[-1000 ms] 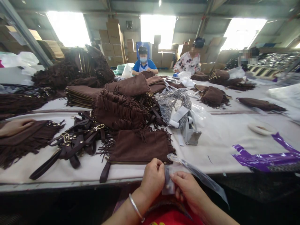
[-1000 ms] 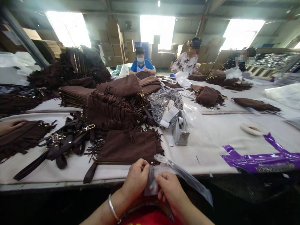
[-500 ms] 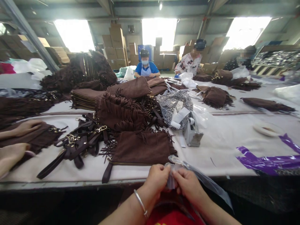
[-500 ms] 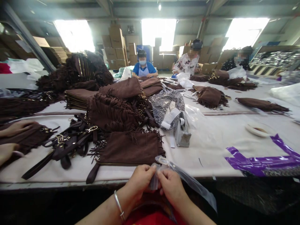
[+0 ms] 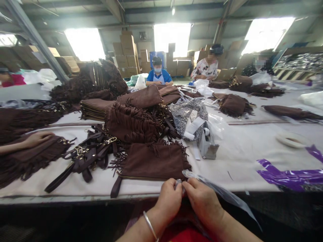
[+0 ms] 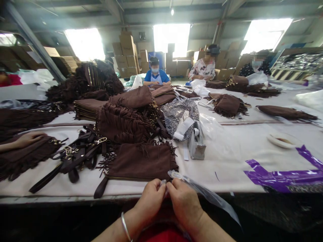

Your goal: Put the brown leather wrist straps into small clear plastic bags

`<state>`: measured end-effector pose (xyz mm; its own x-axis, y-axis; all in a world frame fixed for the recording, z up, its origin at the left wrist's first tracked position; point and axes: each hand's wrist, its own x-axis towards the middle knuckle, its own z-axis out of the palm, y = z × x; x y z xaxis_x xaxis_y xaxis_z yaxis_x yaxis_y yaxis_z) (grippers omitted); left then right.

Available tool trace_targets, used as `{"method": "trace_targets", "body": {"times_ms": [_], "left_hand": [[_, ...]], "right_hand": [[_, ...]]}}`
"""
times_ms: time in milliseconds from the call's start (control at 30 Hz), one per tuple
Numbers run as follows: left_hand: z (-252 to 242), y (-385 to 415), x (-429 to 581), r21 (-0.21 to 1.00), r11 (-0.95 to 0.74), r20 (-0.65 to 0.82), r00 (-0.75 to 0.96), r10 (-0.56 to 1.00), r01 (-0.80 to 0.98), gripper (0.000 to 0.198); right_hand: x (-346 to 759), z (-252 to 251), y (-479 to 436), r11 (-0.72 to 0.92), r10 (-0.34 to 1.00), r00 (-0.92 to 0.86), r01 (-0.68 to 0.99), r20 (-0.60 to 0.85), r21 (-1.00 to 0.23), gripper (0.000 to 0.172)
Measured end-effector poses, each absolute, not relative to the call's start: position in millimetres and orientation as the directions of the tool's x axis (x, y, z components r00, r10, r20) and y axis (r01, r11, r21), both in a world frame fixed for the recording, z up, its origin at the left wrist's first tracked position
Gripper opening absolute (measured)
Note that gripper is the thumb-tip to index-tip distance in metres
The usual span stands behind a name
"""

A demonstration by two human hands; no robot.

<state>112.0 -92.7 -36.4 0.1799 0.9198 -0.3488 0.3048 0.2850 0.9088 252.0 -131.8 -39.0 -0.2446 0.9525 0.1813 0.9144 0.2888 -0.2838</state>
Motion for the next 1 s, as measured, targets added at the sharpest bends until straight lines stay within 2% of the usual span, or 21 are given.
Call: {"method": "trace_targets", "body": {"times_ms": [133, 367, 467, 567, 733, 833, 933, 1000], "left_hand": [[-39, -100, 100, 0.910, 0.052, -0.183, 0.287, 0.940, 0.411, 0.021], [-36, -111, 81, 0.877, -0.128, -0.102, 0.440, 0.892, 0.464, 0.025], [-37, -110, 78, 0.844, -0.209, -0.064, 0.481, 0.875, 0.494, 0.025], [-40, -109, 77, 0.805, -0.282, -0.025, 0.504, 0.863, 0.522, 0.030], [-45, -112, 74, 0.714, -0.302, -0.057, 0.483, 0.874, 0.631, 0.032], [-43, -115, 72, 0.685, -0.285, -0.085, 0.463, 0.883, 0.670, 0.027], [-40, -114, 73, 0.713, -0.240, -0.105, 0.440, 0.892, 0.658, 0.025], [-39, -112, 75, 0.782, -0.161, -0.141, 0.422, 0.896, 0.603, 0.028]], "right_hand": [[253, -33, -130, 0.358, 0.930, -0.318, 0.893, 0.182, -0.271, 0.018], [255, -10, -115, 0.283, 0.944, -0.327, 0.869, -0.042, -0.406, 0.019], [253, -1, -107, 0.300, 0.930, -0.355, 0.881, -0.091, -0.367, 0.019], [253, 3, -100, 0.344, 0.917, -0.390, 0.880, -0.084, -0.326, 0.011], [251, 7, -89, 0.551, 0.795, -0.599, 0.779, -0.097, -0.299, 0.015], [249, 7, -87, 0.608, 0.753, -0.650, 0.747, -0.102, -0.267, 0.019], [251, -3, -91, 0.635, 0.749, -0.661, 0.737, -0.052, -0.230, 0.017], [254, -13, -95, 0.652, 0.748, -0.664, 0.731, 0.009, -0.202, 0.016]]}}
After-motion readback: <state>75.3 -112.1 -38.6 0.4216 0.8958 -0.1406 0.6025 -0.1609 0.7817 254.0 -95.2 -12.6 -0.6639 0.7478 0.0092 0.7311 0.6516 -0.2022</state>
